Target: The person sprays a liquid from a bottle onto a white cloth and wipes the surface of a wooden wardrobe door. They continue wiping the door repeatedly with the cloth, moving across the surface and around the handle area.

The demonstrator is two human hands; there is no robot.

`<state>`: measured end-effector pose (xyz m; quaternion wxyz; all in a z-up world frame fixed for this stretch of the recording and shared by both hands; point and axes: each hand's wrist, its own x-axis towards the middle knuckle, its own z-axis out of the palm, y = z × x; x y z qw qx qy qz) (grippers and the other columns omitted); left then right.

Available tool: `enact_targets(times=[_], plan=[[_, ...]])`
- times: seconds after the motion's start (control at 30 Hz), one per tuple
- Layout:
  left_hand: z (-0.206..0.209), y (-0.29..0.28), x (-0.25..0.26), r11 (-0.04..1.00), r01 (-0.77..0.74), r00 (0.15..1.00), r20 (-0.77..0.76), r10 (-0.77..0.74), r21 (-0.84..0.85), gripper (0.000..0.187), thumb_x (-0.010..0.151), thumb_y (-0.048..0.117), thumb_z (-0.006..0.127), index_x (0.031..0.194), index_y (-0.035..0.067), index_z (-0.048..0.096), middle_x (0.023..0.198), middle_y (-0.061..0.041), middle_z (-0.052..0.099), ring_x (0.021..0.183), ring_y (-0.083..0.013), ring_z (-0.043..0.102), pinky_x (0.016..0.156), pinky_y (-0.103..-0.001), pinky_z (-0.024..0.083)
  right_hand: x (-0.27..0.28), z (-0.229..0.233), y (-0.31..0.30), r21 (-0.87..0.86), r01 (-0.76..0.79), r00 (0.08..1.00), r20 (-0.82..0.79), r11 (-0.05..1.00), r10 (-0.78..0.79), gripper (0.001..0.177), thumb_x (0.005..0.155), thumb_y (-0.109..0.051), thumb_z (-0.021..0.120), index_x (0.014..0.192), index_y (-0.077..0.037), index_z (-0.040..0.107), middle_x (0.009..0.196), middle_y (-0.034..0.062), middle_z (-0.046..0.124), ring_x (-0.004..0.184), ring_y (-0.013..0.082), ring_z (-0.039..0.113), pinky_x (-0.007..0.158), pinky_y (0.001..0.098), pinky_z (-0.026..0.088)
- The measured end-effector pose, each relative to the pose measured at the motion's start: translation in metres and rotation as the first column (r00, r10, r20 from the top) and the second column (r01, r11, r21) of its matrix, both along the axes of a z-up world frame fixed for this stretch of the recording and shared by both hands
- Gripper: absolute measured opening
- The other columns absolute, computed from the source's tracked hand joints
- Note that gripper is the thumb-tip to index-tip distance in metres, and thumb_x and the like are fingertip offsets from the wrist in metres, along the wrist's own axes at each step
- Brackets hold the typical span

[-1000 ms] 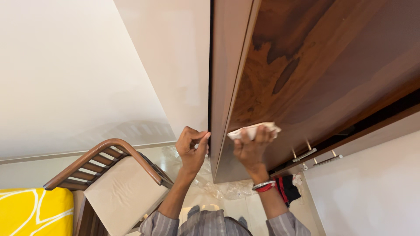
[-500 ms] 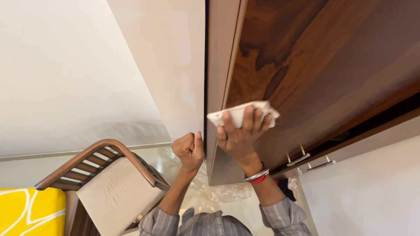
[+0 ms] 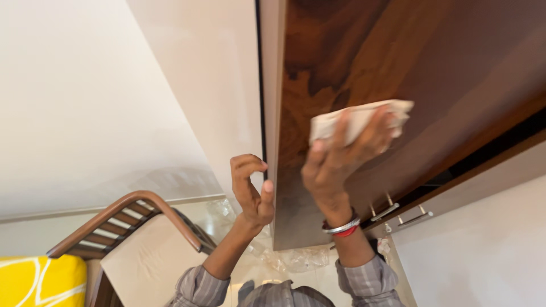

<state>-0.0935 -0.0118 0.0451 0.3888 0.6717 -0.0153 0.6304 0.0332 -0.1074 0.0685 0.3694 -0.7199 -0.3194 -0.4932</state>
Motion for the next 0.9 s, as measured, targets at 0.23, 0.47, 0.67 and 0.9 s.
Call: enact_targets(times=[0.23, 0.47, 0.67, 0.9], plan=[[-0.001, -0.016, 0.024, 0.922, -0.149, 0.989, 0.06, 0.136, 0.357, 0.034, 0.099, 0.037, 0.055, 0.112, 0.006, 0.061, 0.126, -0.018, 0.058, 0.127, -0.0343, 0.049, 0.111, -0.048, 0.042, 0.027, -0.088, -0.044, -0.23, 0.004, 0.994, 0.105, 0.973, 0.021, 0.056, 0.112, -0.051, 0.042, 0.163, -0.029, 0.031, 0.172, 0.015, 0.013, 0.161, 0.0341, 0.007, 0.13, 0.0613, 0.006], [-0.024, -0.017, 0.049, 0.811, -0.255, 0.956, 0.01, 0.294, 0.527, 0.037, 0.099, 0.036, 0.056, 0.122, 0.013, 0.073, 0.145, -0.01, 0.059, 0.151, -0.0305, 0.028, 0.129, -0.05, 0.017, 0.07, -0.019, -0.097, 0.07, 0.085, 0.992, -0.095, 0.994, -0.078, 0.056, 0.122, -0.043, 0.024, 0.172, -0.019, 0.018, 0.172, 0.0152, 0.004, 0.163, 0.0344, 0.003, 0.131, 0.0545, 0.012], [-0.026, -0.018, 0.05, 0.793, -0.297, 0.937, 0.001, 0.35, 0.532, 0.035, 0.098, 0.035, 0.06, 0.122, 0.014, 0.073, 0.144, -0.007, 0.059, 0.152, -0.0293, 0.027, 0.129, -0.049, 0.016, 0.068, -0.036, -0.079, -0.063, 0.049, 0.999, 0.026, 0.997, -0.047, 0.055, 0.114, -0.043, 0.028, 0.165, -0.024, 0.022, 0.173, 0.0184, 0.005, 0.164, 0.0377, 0.001, 0.129, 0.0615, 0.002], [-0.029, -0.02, 0.054, 0.775, -0.349, 0.915, 0.012, 0.404, 0.526, 0.036, 0.097, 0.031, 0.065, 0.127, 0.01, 0.067, 0.145, -0.007, 0.059, 0.151, -0.0301, 0.028, 0.128, -0.051, 0.018, 0.093, -0.136, -0.112, -0.2, 0.044, 0.994, 0.107, 0.979, -0.023, 0.056, 0.11, -0.051, 0.039, 0.162, -0.03, 0.032, 0.171, 0.0139, 0.011, 0.16, 0.0351, 0.007, 0.129, 0.0636, 0.008]])
